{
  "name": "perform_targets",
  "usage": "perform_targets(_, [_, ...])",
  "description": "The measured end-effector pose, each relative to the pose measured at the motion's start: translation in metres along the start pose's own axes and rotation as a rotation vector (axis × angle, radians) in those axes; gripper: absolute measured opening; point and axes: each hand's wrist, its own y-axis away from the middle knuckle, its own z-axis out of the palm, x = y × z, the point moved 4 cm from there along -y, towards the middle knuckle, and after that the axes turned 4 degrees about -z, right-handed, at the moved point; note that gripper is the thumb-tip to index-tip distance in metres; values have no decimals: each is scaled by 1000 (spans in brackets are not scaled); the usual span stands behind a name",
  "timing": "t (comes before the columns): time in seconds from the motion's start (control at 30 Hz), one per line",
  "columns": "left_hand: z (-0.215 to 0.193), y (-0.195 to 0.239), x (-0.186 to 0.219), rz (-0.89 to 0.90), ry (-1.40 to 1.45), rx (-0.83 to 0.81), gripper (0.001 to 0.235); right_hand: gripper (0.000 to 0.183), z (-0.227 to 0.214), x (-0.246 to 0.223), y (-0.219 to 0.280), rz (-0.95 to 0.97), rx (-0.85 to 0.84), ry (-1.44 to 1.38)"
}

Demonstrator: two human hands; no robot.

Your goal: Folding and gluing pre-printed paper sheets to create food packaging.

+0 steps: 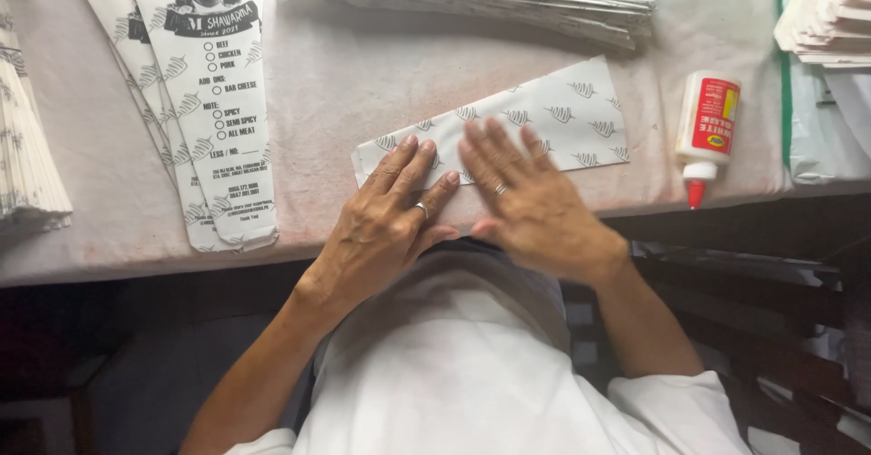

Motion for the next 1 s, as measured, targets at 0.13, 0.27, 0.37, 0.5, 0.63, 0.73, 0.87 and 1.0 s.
perform_targets(0.13, [3,-1,5,-25,-52,9,56,82,-17,54,17,379,-107,68])
perform_targets(0.27, [6,-27,22,-109,-173,140,52,88,-26,75,25,590,-116,48])
perform_targets(0.37, [41,-65,42,-99,-96,88,76,75,-22,76,27,580,-88,83])
perform_targets(0.5, [84,-76,40,-315,-311,-211,117,75,-22,75,27,577,-87,79])
perform_targets(0.63, [46,-49,14,-525,-275,-536,135,77,-24,74,25,619,-93,55])
perform_targets(0.73, [28,-19,-4,-618,-306,-570,142,81,-24,76,26,653,-114,43])
perform_targets(0.87, [25,-5,-11,-804,-554,-291,162,101,-32,87,36,448,41,207])
perform_targets(1.0, [37,-26,17,-496,-295,-164,173,43,-68,93,23,301,508,396])
